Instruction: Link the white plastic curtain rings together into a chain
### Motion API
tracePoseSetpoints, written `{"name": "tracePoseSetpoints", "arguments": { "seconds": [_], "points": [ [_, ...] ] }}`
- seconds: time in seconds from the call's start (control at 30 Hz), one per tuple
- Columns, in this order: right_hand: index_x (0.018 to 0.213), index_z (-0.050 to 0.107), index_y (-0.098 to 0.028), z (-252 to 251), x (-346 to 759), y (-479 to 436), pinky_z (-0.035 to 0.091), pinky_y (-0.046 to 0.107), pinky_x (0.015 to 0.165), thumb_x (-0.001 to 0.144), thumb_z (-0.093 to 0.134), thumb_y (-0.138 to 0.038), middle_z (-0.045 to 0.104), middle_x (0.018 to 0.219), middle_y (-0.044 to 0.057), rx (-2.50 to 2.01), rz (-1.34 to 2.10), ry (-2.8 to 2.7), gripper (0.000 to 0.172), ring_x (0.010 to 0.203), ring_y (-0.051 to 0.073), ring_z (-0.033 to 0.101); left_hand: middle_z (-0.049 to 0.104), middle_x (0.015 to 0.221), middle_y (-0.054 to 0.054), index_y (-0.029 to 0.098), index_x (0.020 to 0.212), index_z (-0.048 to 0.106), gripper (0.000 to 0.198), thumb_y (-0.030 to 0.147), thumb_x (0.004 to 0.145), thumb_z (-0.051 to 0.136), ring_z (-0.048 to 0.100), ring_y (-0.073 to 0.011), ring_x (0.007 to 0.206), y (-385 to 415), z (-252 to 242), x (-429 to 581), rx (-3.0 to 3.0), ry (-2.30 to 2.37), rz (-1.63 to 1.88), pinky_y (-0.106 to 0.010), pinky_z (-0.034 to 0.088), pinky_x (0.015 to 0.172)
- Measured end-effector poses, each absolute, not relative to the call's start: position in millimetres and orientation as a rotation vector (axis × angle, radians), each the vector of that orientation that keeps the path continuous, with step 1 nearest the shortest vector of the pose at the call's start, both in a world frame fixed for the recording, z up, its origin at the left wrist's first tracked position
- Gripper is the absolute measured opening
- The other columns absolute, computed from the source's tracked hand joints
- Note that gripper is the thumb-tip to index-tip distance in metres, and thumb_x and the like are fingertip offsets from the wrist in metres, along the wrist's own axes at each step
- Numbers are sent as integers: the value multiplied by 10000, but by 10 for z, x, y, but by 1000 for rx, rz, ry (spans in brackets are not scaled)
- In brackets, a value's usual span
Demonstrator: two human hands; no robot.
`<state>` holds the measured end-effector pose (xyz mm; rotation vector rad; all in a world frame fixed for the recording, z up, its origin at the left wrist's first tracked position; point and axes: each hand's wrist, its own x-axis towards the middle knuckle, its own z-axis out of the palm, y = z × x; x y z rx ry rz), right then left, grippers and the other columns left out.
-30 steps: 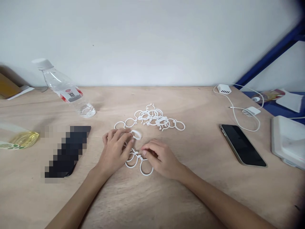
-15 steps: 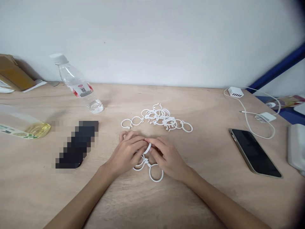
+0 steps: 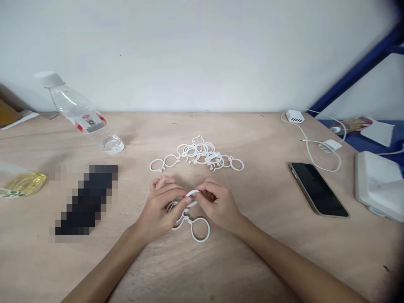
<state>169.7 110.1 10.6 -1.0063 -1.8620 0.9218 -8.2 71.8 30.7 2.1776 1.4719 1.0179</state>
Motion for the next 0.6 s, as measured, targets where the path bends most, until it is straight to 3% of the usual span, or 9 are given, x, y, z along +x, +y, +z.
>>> {"name": "tracePoseSetpoints", "arguments": {
  "seconds": [0.1,0.27,0.43,0.6],
  "points": [
    [696,633,-174,168,1711,1126,352,251,540,830,624,-299,507,648,-17,-1004,1101,-1780,184,593,114,449,709,742,-25,209,807,688,195,295,904,543,548,-191,786,737,299,-92,2102,1508,1114,-389,395,779],
    [641,566,-171,218,1727,1158,358,257,604,931,458,-368,474,629,-22,-982,1303,-1754,367,635,123,470,703,745,-26,208,793,697,174,289,881,570,548,-195,787,739,293,-136,1999,1613,1282,-388,424,771],
    [691,604,-168,222,1743,1185,365,253,626,904,485,-406,521,646,-17,-951,1546,-1690,341,658,131,484,704,762,-24,214,813,697,130,263,868,589,541,-190,778,725,302,-130,2011,1578,1344,-378,429,753],
    [659,526,-179,258,1741,1198,303,239,543,864,531,-413,386,603,-46,-982,1588,-1601,311,585,106,366,710,761,-28,218,781,664,168,309,876,561,555,-218,814,711,317,-128,2155,1573,1233,-417,378,789]
  ]
}}
